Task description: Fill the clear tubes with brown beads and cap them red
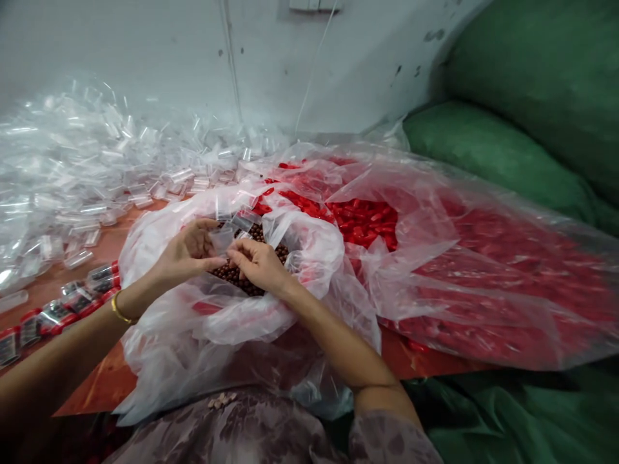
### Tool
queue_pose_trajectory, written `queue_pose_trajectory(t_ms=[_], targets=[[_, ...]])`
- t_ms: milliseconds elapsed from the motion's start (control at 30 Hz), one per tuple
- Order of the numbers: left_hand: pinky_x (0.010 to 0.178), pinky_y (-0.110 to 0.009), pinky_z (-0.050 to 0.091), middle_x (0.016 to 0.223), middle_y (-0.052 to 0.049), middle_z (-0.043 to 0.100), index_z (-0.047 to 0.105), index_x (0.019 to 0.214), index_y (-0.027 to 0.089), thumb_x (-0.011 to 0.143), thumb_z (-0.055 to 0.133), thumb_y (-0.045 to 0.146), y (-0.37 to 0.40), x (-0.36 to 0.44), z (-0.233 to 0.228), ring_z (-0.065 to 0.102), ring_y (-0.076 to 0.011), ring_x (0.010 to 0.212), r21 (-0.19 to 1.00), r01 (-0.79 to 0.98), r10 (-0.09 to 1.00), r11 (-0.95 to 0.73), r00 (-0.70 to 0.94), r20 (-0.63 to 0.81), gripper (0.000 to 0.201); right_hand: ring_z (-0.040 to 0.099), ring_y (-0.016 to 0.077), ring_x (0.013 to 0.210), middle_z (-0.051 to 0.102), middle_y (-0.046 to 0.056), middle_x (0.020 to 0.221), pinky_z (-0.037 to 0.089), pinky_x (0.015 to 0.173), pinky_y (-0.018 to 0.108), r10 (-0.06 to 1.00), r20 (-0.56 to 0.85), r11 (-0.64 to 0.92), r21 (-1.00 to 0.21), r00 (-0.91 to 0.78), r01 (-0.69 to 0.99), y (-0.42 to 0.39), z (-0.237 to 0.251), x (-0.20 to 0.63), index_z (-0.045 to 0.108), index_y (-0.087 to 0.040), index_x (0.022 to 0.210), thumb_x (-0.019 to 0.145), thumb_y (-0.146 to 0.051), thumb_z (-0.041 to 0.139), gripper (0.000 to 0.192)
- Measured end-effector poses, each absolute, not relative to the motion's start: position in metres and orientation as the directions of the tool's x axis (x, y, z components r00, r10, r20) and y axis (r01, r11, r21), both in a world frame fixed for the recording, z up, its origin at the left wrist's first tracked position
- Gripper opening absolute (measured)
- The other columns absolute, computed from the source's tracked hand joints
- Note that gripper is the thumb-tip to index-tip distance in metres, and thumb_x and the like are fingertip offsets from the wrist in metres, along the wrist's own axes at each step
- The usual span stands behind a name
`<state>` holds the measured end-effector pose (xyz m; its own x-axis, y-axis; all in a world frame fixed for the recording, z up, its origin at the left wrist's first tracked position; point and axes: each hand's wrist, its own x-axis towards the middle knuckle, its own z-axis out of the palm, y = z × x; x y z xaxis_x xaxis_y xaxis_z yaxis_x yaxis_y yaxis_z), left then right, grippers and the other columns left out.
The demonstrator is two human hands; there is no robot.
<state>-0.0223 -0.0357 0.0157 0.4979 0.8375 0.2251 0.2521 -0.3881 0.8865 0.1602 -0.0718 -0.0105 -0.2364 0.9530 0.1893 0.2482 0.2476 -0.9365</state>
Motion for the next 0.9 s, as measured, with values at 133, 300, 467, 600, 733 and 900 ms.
queue_pose_trajectory(t_ms=[133, 300, 467, 600, 733, 900], targets=[[0.066, -0.023, 0.045, 0.083, -0.003, 0.062, 0.058, 0.096, 0.014, 0.083, 0.056, 0.047, -0.041, -0.02, 0.005, 0.057, -0.012, 0.073, 0.945, 0.22, 0.878, -0.241, 0.465, 0.116, 0.036, 0.051, 0.0111, 0.051, 0.058, -0.002, 0.067, 0.041, 0.049, 0.025, 0.968, 0.154, 0.2, -0.95, -0.198, 0.239, -0.072, -0.019, 0.156, 0.059, -0.022, 0.081, 0.086, -0.041, 0.05, 0.022], [0.068, -0.025, 0.047, 0.084, -0.004, 0.063, 0.058, 0.096, 0.014, 0.086, 0.05, 0.044, -0.045, -0.018, -0.002, 0.057, -0.0138, 0.074, 0.859, 0.382, 0.851, -0.342, 0.512, 0.111, 0.032, 0.06, 0.0165, 0.065, 0.065, 0.0, 0.07, 0.047, 0.063, 0.029, 0.942, 0.229, 0.319, -0.839, -0.244, 0.442, -0.079, -0.012, 0.162, 0.065, -0.023, 0.081, 0.086, -0.038, 0.054, 0.02], [0.062, -0.027, 0.042, 0.072, -0.003, 0.057, 0.051, 0.079, 0.018, 0.087, 0.043, 0.04, -0.04, -0.034, 0.015, 0.055, -0.0157, 0.066, 0.442, 0.689, 0.801, -0.574, 0.585, 0.129, 0.025, 0.064, 0.0228, 0.097, 0.07, 0.006, 0.106, 0.049, 0.088, 0.035, 0.912, 0.388, 0.23, -0.753, 0.133, 0.617, -0.062, 0.021, 0.261, 0.066, -0.023, 0.109, 0.084, -0.04, 0.055, 0.032], [0.06, -0.03, 0.04, 0.073, -0.005, 0.063, 0.048, 0.082, 0.019, 0.085, 0.04, 0.027, -0.038, -0.045, 0.018, 0.06, -0.0201, 0.066, 0.154, 0.768, 0.774, -0.622, 0.633, -0.03, 0.012, 0.06, 0.0265, 0.11, 0.068, 0.01, 0.116, 0.045, 0.098, 0.038, 0.827, 0.071, -0.418, -0.584, 0.557, 0.695, -0.037, 0.024, 0.378, 0.066, -0.018, 0.111, 0.074, -0.031, 0.068, 0.04], [0.062, -0.033, 0.043, 0.076, -0.005, 0.069, 0.052, 0.088, 0.022, 0.084, 0.031, 0.016, -0.039, -0.042, 0.007, 0.065, -0.0236, 0.069, 0.074, 0.737, 0.725, -0.672, 0.675, -0.137, 0.022, 0.066, 0.031, 0.1, 0.071, 0.02, 0.104, 0.05, 0.088, 0.043, 0.705, -0.099, -0.627, -0.549, 0.702, 0.553, -0.027, -0.001, 0.44, 0.066, -0.008, 0.109, 0.081, -0.033, 0.06, 0.039], [0.072, -0.044, 0.05, 0.09, -0.017, 0.072, 0.06, 0.1, 0.015, 0.088, 0.022, 0.02, -0.033, -0.032, -0.009, 0.069, -0.0331, 0.083, 0.047, 0.771, 0.741, -0.635, 0.625, -0.245, 0.04, 0.051, 0.0365, 0.127, 0.055, 0.03, 0.132, 0.038, 0.104, 0.052, 0.53, -0.131, -0.755, -0.522, 0.838, 0.396, -0.007, -0.029, 0.457, 0.048, -0.003, 0.135, 0.086, -0.043, 0.054, 0.064]])
